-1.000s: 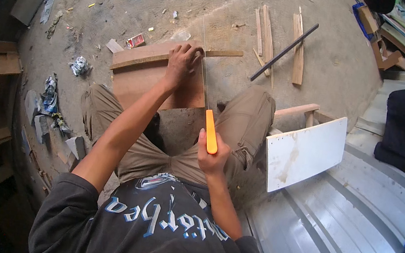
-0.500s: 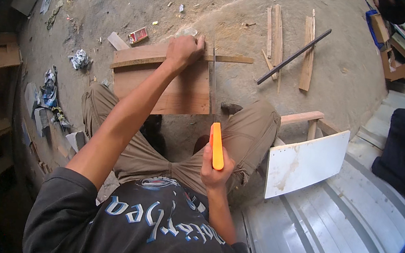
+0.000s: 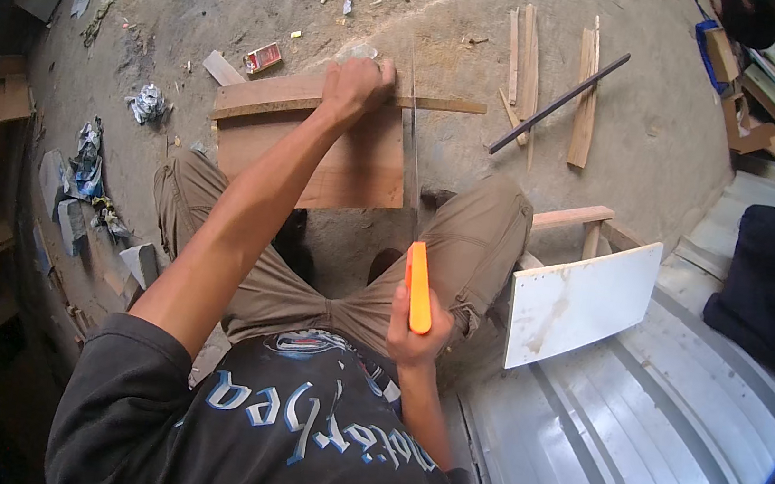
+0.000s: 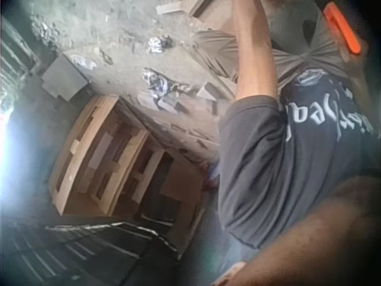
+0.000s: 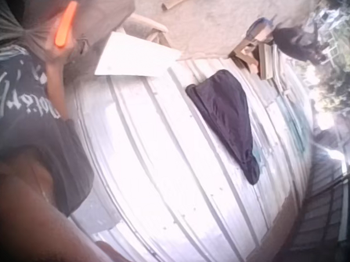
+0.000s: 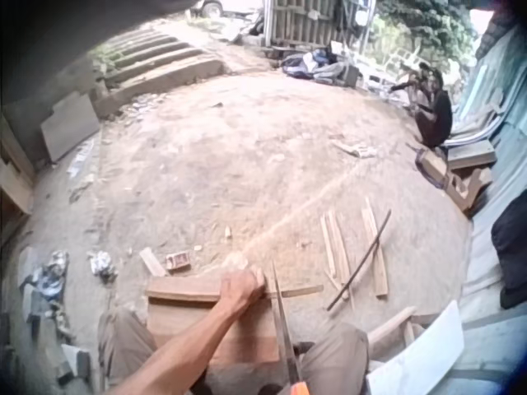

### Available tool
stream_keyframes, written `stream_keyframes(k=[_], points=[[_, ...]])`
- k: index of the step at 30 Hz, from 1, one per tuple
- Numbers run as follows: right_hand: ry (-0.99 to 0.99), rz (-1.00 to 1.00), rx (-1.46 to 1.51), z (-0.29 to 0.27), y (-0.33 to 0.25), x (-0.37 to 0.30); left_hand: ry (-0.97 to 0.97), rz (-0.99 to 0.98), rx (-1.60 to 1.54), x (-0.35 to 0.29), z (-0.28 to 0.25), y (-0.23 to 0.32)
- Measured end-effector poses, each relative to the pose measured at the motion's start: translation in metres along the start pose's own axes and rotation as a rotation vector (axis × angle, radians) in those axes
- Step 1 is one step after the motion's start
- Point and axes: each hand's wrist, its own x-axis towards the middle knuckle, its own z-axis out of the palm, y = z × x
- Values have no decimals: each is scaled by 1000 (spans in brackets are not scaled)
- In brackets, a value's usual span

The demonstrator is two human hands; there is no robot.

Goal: The person assembles a small wooden stool by hammering nails into the frame to secure the legs and crossbars. They then use a hand saw to cut a thin wooden strip to size and fit it into the structure.

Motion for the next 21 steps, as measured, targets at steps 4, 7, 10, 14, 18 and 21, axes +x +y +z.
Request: stream_keyframes(k=[4, 7, 10, 14, 18, 21], points=[[-50, 99, -12, 24, -3, 37, -3, -6, -23, -2, -2, 1], [-14, -31, -57, 12, -7, 12, 16, 0, -29, 0, 4, -2], [-18, 17, -57, -2, -8, -1, 21, 6, -22, 2, 0, 0], [-69, 33, -131, 11, -16, 27, 6, 5, -30, 0, -2, 0], [-32, 21, -88, -2, -19, 3, 18, 35, -50, -3, -4, -1], [-58, 96, -31, 3, -17, 10, 50, 12, -75, 5, 0, -4]])
